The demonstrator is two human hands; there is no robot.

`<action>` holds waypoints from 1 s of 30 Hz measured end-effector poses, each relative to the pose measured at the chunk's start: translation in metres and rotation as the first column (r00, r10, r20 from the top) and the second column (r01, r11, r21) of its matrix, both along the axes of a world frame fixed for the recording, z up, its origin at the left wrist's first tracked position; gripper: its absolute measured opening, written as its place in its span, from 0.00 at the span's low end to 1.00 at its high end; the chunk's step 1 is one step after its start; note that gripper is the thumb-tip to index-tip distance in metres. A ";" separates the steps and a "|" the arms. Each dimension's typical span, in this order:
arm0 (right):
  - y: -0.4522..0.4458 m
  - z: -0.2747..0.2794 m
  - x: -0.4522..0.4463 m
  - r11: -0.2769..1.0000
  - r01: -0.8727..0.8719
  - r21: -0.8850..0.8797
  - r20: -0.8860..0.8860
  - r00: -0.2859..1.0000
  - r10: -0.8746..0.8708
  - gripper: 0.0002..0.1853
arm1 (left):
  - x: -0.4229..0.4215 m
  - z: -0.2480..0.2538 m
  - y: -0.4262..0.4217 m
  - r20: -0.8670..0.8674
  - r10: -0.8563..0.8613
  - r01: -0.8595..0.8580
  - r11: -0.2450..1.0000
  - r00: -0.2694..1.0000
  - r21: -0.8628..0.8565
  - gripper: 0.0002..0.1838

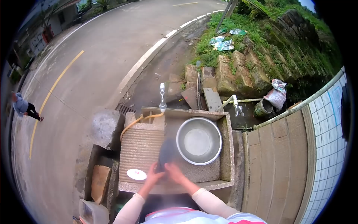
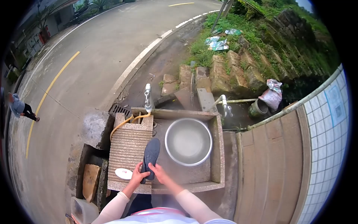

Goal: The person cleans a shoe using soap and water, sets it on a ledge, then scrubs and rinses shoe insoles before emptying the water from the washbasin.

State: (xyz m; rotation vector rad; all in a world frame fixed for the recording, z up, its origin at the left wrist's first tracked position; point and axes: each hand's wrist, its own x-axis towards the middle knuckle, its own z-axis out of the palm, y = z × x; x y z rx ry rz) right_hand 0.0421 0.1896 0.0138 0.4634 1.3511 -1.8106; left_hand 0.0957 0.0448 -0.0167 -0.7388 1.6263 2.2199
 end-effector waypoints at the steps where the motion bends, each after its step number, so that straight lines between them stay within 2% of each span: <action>1: 0.009 0.008 -0.005 0.991 0.004 0.134 -0.059 0.998 0.004 0.25 | -0.004 -0.013 0.018 -0.004 -0.059 0.059 0.998 0.998 -0.037 0.43; 2: 0.022 0.012 -0.011 0.964 0.009 0.267 -0.110 0.994 0.021 0.24 | -0.010 -0.031 0.038 -0.073 -0.055 0.053 0.998 0.996 -0.019 0.42; 4: 0.061 -0.015 -0.021 0.932 0.230 0.278 -0.281 0.948 -0.150 0.19 | -0.025 -0.055 0.076 0.020 -0.135 0.136 0.991 0.991 -0.019 0.35; 5: 0.084 -0.038 -0.023 0.913 0.308 0.269 -0.384 0.903 -0.192 0.18 | -0.034 -0.054 0.094 0.021 -0.099 0.100 0.993 0.995 -0.056 0.22; 6: 0.109 -0.046 -0.026 0.895 0.277 0.350 -0.375 0.917 -0.138 0.17 | -0.042 -0.053 0.112 0.021 -0.064 0.065 0.993 0.998 -0.094 0.10; 7: 0.137 -0.054 -0.034 0.872 0.246 0.423 -0.366 0.927 -0.084 0.16 | -0.063 -0.027 0.118 0.060 -0.202 0.205 0.977 0.978 -0.063 0.11; 8: 0.171 -0.097 -0.035 0.840 0.255 0.479 -0.409 0.911 -0.043 0.15 | -0.065 -0.063 0.133 0.080 -0.230 0.242 0.938 0.970 -0.247 0.14; 9: 0.201 -0.140 -0.034 0.803 0.271 0.530 -0.454 0.891 -0.001 0.14 | -0.071 -0.090 0.146 0.054 -0.259 0.261 0.902 0.964 -0.345 0.16; 10: 0.222 -0.142 -0.040 0.798 0.267 0.541 -0.483 0.875 0.034 0.17 | -0.080 -0.105 0.157 0.029 -0.296 0.278 0.854 0.955 -0.439 0.18; 11: 0.237 -0.140 -0.048 0.791 0.270 0.549 -0.513 0.856 0.065 0.19 | -0.089 -0.105 0.168 0.030 -0.268 0.256 0.876 0.963 -0.409 0.19; 13: 0.255 -0.133 -0.066 0.665 0.266 0.698 -0.509 0.838 0.198 0.28 | -0.112 -0.097 0.185 0.027 -0.224 0.220 0.913 0.974 -0.343 0.22; 14: 0.259 -0.118 -0.080 0.633 0.185 0.752 -0.423 0.871 0.248 0.34 | -0.120 -0.104 0.190 0.031 -0.224 0.216 0.880 0.974 -0.424 0.23; 15: 0.263 -0.113 -0.093 0.491 0.086 0.867 -0.302 0.874 0.381 0.34 | -0.128 -0.111 0.197 0.031 -0.234 0.218 0.841 0.972 -0.496 0.23; 16: 0.271 -0.126 -0.103 0.494 0.068 0.867 -0.285 0.881 0.378 0.35 | -0.137 -0.119 0.208 0.027 -0.246 0.219 0.799 0.969 -0.560 0.24; 17: 0.276 -0.140 -0.113 0.497 0.050 0.867 -0.266 0.888 0.375 0.35 | -0.148 -0.123 0.211 0.055 -0.284 0.266 0.794 0.957 -0.547 0.25; 19: 0.284 -0.165 -0.129 0.485 -0.023 0.874 -0.196 0.897 0.397 0.33 | -0.164 -0.129 0.219 0.148 -0.311 0.332 0.700 0.939 -0.632 0.23; 21: 0.282 -0.189 -0.138 0.489 0.083 0.868 -0.308 0.864 0.400 0.35 | -0.177 -0.142 0.222 0.130 -0.311 0.316 0.680 0.942 -0.662 0.22; 23: 0.276 -0.207 -0.151 0.417 -0.035 0.908 -0.168 0.883 0.439 0.37 | -0.188 -0.160 0.224 0.127 -0.299 0.299 0.648 0.946 -0.700 0.21; 25: 0.262 -0.212 -0.158 0.295 -0.100 0.950 -0.070 0.854 0.515 0.39 | -0.197 -0.176 0.227 0.136 -0.301 0.297 0.593 0.944 -0.748 0.20; 26: 0.259 -0.223 -0.159 0.251 -0.159 0.955 -0.012 0.823 0.567 0.38 | -0.202 -0.182 0.230 0.138 -0.283 0.288 0.603 0.949 -0.744 0.20; 27: 0.253 -0.234 -0.155 0.223 -0.130 0.966 -0.028 0.805 0.593 0.38 | -0.206 -0.187 0.233 0.167 -0.264 0.298 0.608 0.950 -0.736 0.18; 29: 0.247 -0.248 -0.153 0.272 -0.189 0.944 0.010 0.837 0.548 0.36 | -0.206 -0.219 0.236 0.244 -0.322 0.385 0.509 0.915 -0.770 0.17; 30: 0.243 -0.254 -0.150 0.235 -0.170 0.957 0.012 0.833 0.553 0.36 | -0.205 -0.231 0.238 0.308 -0.342 0.448 0.492 0.888 -0.746 0.17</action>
